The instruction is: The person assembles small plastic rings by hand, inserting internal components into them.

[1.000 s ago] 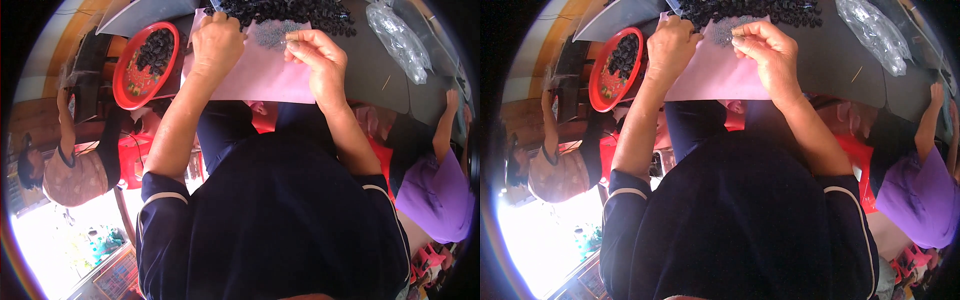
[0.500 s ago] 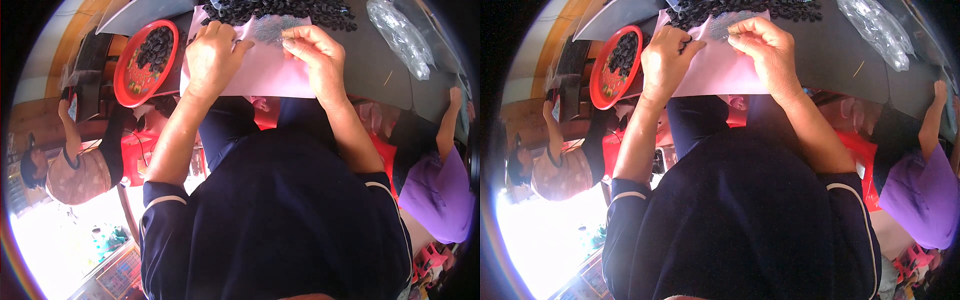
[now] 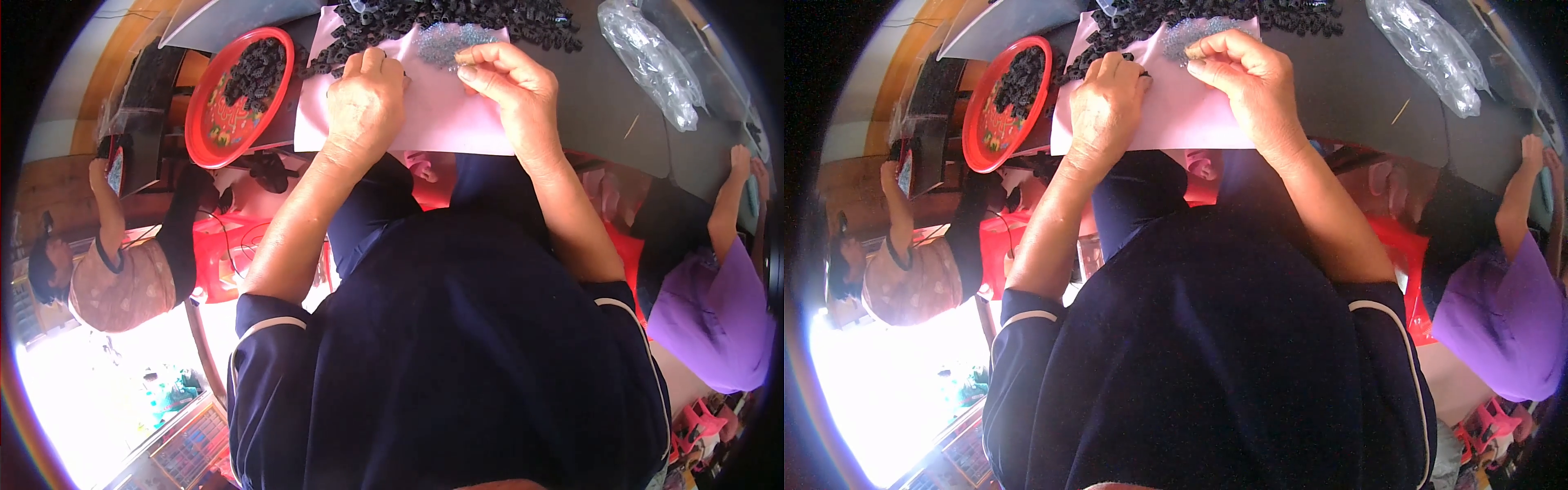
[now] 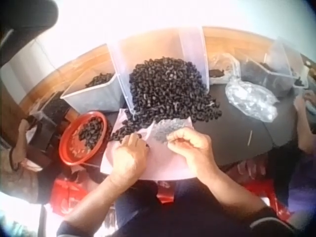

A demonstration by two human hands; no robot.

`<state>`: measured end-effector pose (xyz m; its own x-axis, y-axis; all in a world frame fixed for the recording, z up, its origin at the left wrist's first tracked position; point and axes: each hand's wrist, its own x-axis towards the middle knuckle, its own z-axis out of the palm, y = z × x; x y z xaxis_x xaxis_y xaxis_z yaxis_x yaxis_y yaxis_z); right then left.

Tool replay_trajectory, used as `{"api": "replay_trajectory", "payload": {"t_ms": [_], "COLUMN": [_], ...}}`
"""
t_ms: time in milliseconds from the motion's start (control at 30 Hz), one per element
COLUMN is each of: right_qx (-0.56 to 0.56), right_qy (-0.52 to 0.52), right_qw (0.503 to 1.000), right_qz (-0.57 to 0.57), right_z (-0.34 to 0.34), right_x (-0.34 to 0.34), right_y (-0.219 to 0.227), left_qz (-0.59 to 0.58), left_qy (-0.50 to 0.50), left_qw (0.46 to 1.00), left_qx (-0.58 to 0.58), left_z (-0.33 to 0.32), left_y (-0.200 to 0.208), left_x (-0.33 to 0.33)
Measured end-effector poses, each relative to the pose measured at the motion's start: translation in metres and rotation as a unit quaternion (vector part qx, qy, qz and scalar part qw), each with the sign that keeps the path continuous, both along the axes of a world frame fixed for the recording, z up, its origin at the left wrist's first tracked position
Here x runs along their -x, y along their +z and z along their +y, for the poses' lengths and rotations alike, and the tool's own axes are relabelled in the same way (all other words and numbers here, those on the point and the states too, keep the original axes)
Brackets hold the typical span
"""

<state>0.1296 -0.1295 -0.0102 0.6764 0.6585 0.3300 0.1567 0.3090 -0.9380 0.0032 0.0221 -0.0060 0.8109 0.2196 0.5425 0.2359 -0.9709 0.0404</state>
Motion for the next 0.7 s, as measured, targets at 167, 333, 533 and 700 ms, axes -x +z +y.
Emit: {"api": "replay_trajectory", "payload": {"t_ms": [167,333,533,700], "right_qx": [0.017,0.026,0.021,0.044], "right_qy": [0.002,-0.011,0.013,0.044], "right_qw": [1.0,0.999,0.997,0.988], "right_qz": [-0.019,-0.039,-0.072,-0.142], "right_z": [0.001,0.002,0.004,0.005], "right_x": [0.001,0.002,0.005,0.006], "right_y": [0.002,0.001,0.004,0.007], "left_qz": [-0.002,-0.029,-0.094,-0.109], "left_qy": [-0.027,-0.038,-0.097,-0.092], "left_qw": [0.998,0.998,0.903,0.839], "left_qx": [-0.057,0.038,0.408,0.526], "left_z": [-0.005,-0.008,-0.026,-0.03], "left_y": [-0.003,-0.001,0.011,0.007], "left_x": [-0.001,0.002,0.009,0.008]}}
